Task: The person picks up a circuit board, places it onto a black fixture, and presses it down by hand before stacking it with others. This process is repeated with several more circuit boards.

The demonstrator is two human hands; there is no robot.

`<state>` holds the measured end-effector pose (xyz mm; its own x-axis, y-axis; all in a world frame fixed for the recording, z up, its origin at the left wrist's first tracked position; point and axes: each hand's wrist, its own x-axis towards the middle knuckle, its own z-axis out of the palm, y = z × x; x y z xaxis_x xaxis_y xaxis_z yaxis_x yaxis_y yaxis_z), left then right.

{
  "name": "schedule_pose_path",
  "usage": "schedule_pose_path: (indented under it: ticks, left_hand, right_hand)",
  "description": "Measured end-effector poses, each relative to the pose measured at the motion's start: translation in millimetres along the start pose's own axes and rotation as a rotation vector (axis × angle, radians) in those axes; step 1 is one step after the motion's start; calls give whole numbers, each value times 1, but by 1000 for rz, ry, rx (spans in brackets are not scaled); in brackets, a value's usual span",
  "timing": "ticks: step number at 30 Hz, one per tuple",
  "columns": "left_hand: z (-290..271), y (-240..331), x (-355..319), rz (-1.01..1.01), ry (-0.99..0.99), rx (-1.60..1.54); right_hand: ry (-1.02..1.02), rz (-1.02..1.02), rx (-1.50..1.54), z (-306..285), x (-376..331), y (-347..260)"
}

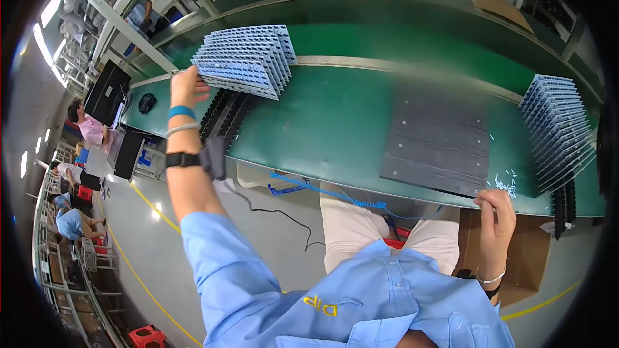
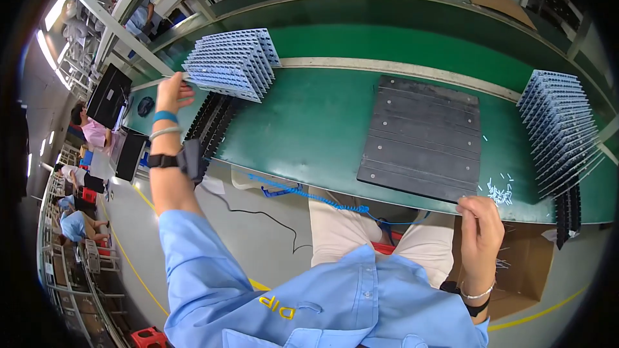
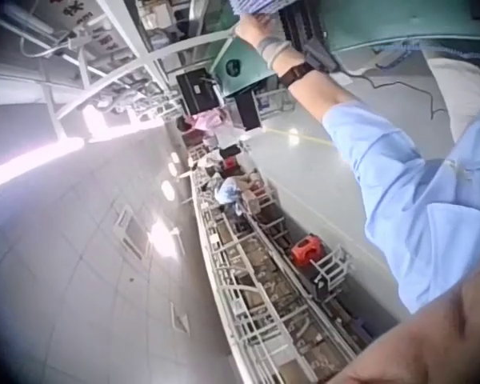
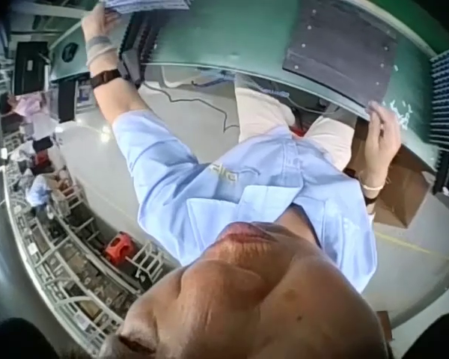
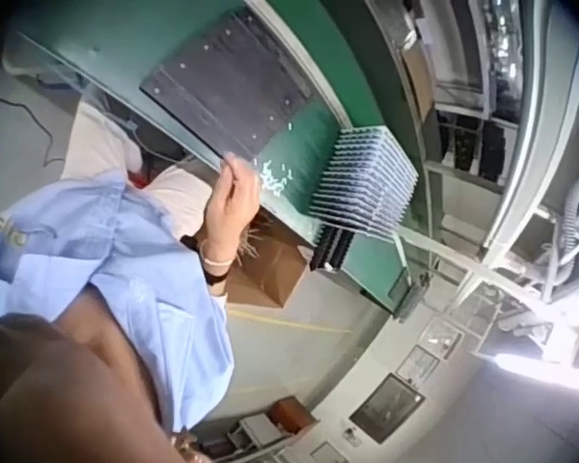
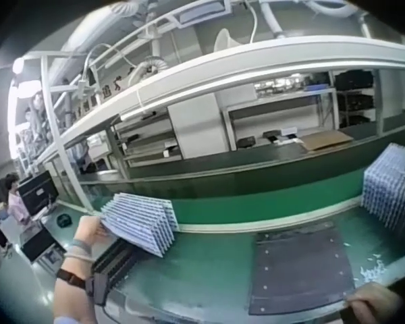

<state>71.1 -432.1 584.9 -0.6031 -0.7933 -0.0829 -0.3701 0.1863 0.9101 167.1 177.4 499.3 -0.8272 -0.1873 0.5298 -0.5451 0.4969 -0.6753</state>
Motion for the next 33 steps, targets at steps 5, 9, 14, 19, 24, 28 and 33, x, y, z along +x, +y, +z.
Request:
schedule_pose_path:
  ticks: [5, 9, 14, 19, 24, 28, 33]
  left_hand:
    - [-60, 27, -97, 348, 5, 21]
    - [-77, 39, -185, 545, -7, 271]
    - [-13, 57, -253, 830, -328, 321]
    - [80, 71, -314, 1123, -734, 440]
    - [144, 78, -339, 1468, -984, 457]
    - [178, 70, -336, 1575, -947, 431]
    - [206, 51, -323, 1585, -887, 452]
  right_hand:
    - [-79, -13, 153, -5, -3, 17]
    - [-124, 58, 402, -8, -8, 28]
    - [-136, 80, 434, -6, 35, 23]
    - [13, 83, 408, -32, 67, 31]
    - [-365, 206, 595, -57, 61, 67]
    - [-287, 306, 488, -73, 43, 61]
    - [-243, 332, 519, -69, 28, 81]
